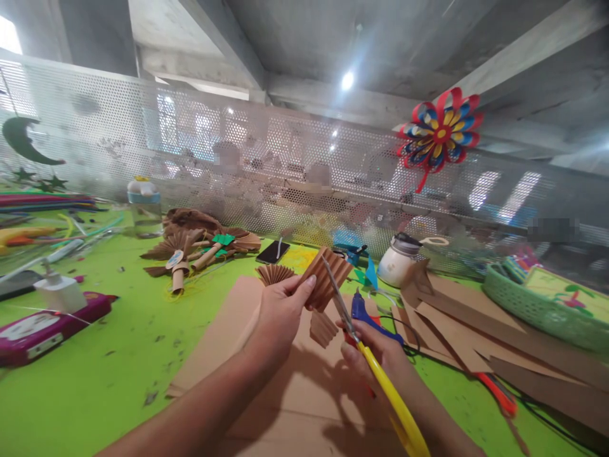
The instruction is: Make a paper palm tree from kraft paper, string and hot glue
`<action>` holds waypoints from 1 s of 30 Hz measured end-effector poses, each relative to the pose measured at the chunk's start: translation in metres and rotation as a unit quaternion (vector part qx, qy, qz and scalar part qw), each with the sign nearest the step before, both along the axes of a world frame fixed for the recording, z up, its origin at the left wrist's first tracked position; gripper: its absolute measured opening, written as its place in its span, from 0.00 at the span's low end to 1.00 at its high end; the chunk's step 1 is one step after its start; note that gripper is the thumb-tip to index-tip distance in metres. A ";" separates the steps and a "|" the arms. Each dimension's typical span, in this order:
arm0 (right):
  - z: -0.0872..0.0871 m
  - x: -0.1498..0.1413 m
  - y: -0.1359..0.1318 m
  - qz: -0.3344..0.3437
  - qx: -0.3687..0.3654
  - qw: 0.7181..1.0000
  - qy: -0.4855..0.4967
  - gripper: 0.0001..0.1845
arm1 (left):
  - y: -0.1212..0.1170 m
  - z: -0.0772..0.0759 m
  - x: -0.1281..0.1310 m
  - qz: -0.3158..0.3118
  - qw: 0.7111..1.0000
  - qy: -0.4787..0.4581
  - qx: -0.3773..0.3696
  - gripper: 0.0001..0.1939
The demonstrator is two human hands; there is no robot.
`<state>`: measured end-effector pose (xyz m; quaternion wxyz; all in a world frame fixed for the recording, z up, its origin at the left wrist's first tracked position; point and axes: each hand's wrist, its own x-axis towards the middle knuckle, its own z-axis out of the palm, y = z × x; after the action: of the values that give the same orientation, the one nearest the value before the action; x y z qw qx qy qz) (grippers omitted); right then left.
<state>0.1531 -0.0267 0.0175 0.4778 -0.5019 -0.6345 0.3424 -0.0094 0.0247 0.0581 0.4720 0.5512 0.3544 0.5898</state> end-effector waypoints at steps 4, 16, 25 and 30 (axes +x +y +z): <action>0.000 0.002 -0.001 0.025 -0.029 0.999 -0.005 0.23 | 0.002 0.000 -0.001 0.008 1.000 0.006 -0.009 0.15; 0.000 0.000 0.000 0.025 -0.026 0.999 0.017 0.20 | 0.002 -0.004 -0.001 0.011 1.000 0.021 0.000 0.15; 0.001 -0.001 0.002 0.002 -0.011 1.000 0.002 0.19 | -0.003 0.002 0.001 0.000 1.000 -0.005 -0.010 0.12; -0.001 -0.001 -0.001 -0.031 -0.001 0.999 -0.012 0.21 | 0.001 -0.003 0.001 -0.032 0.997 -0.064 -0.039 0.10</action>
<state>0.1526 -0.0273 0.0167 0.4797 -0.5258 -0.6243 0.3219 -0.0084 0.0254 0.0549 0.5333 0.5043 0.3286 0.5944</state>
